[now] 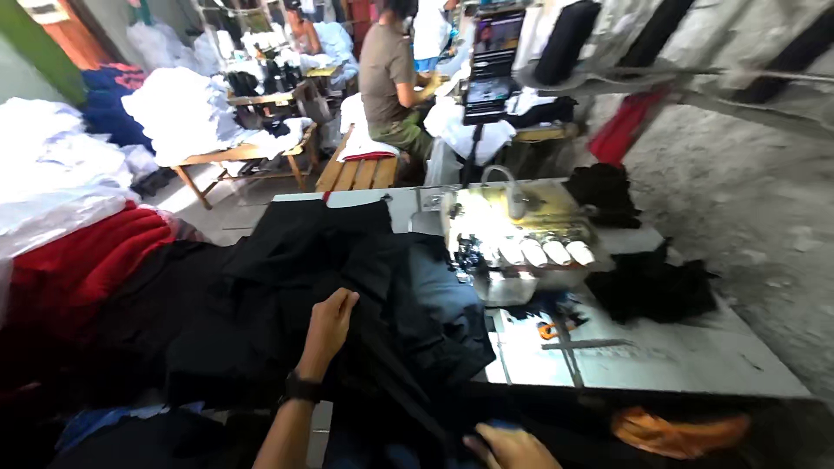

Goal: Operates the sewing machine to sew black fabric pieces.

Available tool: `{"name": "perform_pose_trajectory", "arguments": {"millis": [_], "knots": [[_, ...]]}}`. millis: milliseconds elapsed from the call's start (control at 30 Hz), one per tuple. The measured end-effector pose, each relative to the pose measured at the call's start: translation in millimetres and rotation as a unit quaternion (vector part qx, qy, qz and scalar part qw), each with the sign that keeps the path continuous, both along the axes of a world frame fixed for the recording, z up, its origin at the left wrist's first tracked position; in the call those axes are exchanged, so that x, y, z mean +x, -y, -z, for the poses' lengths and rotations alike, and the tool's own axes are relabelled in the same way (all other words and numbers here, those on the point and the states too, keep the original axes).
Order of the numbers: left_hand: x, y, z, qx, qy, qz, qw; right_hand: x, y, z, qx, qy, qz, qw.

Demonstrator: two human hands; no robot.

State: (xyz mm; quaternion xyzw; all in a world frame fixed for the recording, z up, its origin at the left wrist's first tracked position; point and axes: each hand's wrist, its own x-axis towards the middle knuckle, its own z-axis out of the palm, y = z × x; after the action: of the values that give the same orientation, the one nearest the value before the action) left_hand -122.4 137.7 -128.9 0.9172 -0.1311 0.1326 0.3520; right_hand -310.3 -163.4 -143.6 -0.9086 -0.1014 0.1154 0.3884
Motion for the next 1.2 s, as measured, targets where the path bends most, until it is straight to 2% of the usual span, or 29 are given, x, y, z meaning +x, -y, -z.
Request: {"name": "perform_pose_trajectory", "arguments": {"millis": [67, 100, 167, 233, 267, 300, 333, 400, 433, 467, 500, 567, 600, 667, 733, 800, 867, 900, 967, 1000, 1033, 1100, 1200], "knots": [[-42.2, 31.0, -35.0, -0.013, 0.005, 0.158, 0.987, 6.6, 13.4, -12.1, -0.064, 0.006, -0.007, 0.998], [-62.7, 46.3, -48.1, -0.01, 0.004, 0.245, 0.969, 8.2, 18.8, -21.7, -0.065, 0.043, -0.016, 0.997], [-88.5, 74.9, -63.8, -0.02, 0.023, 0.369, 0.929, 16.5, 21.9, -39.1, 0.024, 0.159, -0.047, 0.986], [-99.1, 93.1, -67.3, -0.143, 0.021, 0.371, 0.917, 26.9, 11.2, -50.9, 0.193, 0.203, -0.071, 0.957], [-101.5, 97.2, -63.2, -0.25, -0.001, 0.339, 0.907, 29.2, 4.1, -54.7, 0.263, 0.18, -0.064, 0.945], [-103.1, 98.0, -55.5, -0.363, -0.038, 0.302, 0.881, 29.0, -0.9, -57.6, 0.317, 0.148, -0.048, 0.936], [-106.9, 96.2, -45.7, -0.473, -0.095, 0.275, 0.831, 27.2, -4.5, -59.8, 0.357, 0.125, -0.017, 0.925], [-125.0, 87.1, -24.8, -0.624, -0.247, 0.267, 0.692, 21.8, -10.5, -62.7, 0.435, 0.091, 0.053, 0.894], [-137.1, 83.3, -11.8, -0.657, -0.31, 0.29, 0.624, 19.7, -13.8, -62.4, 0.464, 0.079, 0.079, 0.879], [-150.3, 80.9, -1.3, -0.664, -0.345, 0.309, 0.587, 18.0, -16.4, -59.1, 0.475, 0.077, 0.09, 0.872], [-160.6, 79.2, 2.2, -0.647, -0.343, 0.324, 0.599, 17.6, -18.1, -54.0, 0.477, 0.083, 0.088, 0.871], [-166.3, 78.5, -13.5, -0.587, -0.277, 0.284, 0.706, 19.3, -19.1, -46.3, 0.493, 0.091, 0.063, 0.863], [-164.0, 77.8, -22.4, -0.566, -0.242, 0.259, 0.745, 20.1, -19.0, -45.7, 0.514, 0.088, 0.045, 0.852], [-154.9, 74.3, -28.7, -0.529, -0.2, 0.247, 0.787, 23.6, -19.1, -50.6, 0.557, 0.08, 0.013, 0.827], [-145.9, 70.8, -21.0, -0.492, -0.21, 0.284, 0.796, 26.3, -18.6, -58.2, 0.566, 0.08, -0.01, 0.821], [-141.5, 73.6, -13.0, -0.49, -0.234, 0.331, 0.772, 27.5, -17.4, -65.9, 0.555, 0.078, -0.033, 0.828], [-141.3, 79.0, -13.9, -0.513, -0.217, 0.351, 0.752, 31.8, -12.8, -73.6, 0.501, 0.118, -0.058, 0.855], [-140.5, 78.7, -19.9, -0.497, -0.18, 0.351, 0.773, 33.8, -7.9, -78.1, 0.448, 0.167, -0.06, 0.876], [-138.9, 66.4, -40.1, -0.398, -0.075, 0.312, 0.859, 34.1, 5.8, -87.3, 0.316, 0.282, -0.04, 0.905], [-138.1, 56.7, -51.5, -0.333, -0.031, 0.291, 0.896, 33.5, 11.5, -90.7, 0.246, 0.334, -0.019, 0.91], [-137.9, 47.9, -60.8, -0.288, -0.007, 0.278, 0.917, 33.3, 15.5, -92.3, 0.178, 0.382, 0.002, 0.907], [-141.1, 33.8, -72.7, -0.258, -0.012, 0.262, 0.93, 34.0, 19.1, -90.9, 0.097, 0.448, 0.049, 0.887], [-146.6, 20.9, -84.3, -0.288, -0.12, 0.289, 0.905, 40.3, 20.8, -87.1, 0.059, 0.488, 0.078, 0.867]]}}
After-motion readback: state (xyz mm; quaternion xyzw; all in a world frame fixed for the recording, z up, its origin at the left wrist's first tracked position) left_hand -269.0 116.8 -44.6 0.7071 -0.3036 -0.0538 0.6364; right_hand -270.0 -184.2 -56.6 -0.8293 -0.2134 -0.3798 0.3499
